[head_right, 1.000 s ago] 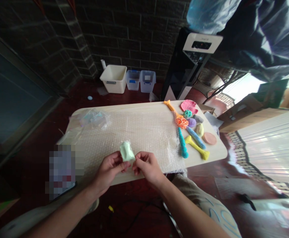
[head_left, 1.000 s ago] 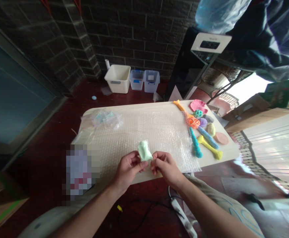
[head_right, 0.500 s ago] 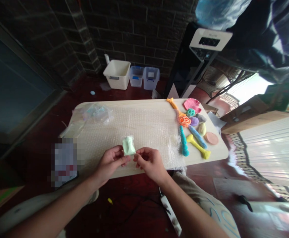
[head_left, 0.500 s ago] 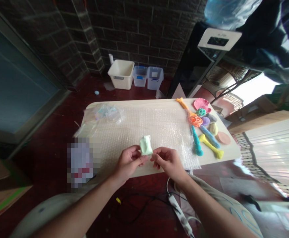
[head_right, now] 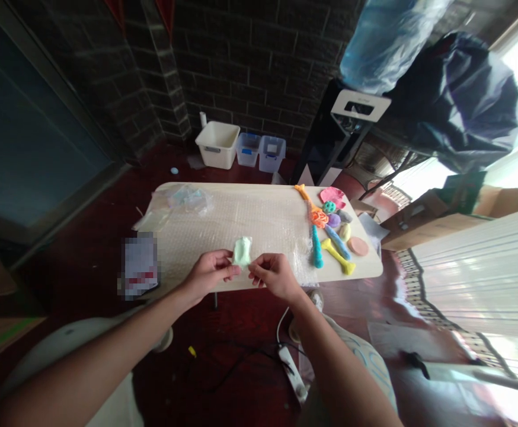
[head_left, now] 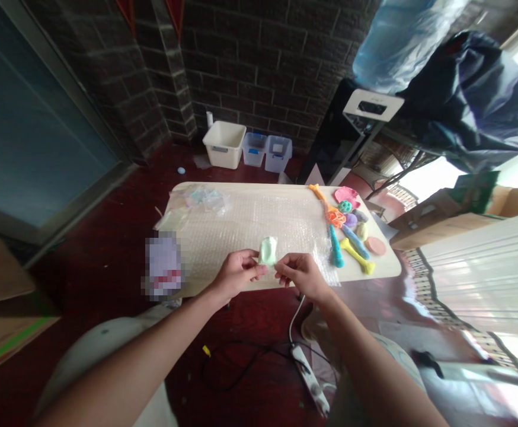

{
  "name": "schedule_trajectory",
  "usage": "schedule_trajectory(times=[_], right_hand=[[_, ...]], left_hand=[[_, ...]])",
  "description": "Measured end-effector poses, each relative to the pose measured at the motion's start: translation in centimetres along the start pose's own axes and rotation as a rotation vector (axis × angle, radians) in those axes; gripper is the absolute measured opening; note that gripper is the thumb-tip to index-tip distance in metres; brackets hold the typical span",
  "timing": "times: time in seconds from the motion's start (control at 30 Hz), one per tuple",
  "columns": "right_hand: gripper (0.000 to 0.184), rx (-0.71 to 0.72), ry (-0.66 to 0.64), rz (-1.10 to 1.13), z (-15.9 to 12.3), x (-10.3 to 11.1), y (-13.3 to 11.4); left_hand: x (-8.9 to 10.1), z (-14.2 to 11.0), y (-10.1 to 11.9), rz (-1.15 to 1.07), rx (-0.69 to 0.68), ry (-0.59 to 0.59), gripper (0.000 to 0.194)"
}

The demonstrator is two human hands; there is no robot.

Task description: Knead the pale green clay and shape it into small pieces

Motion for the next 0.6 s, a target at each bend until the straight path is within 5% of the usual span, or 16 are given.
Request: schedule_trajectory(times=[0.6], right_hand=[[0.036,0.177,-0.007,-0.203,-5.1,-3.1,-3.2]], left_hand=[[-1.5,-4.9,1.4,-0.014,-0.105,0.003,0.038]])
Point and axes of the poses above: each hand's wrist, its own z-axis towards the middle knuckle, its own x-axis out of the back of the hand, y = z × x, the point moved 8 cm from there along z, towards the middle knuckle, and after that the axes turned 6 degrees about z, right-handed, at the moved point
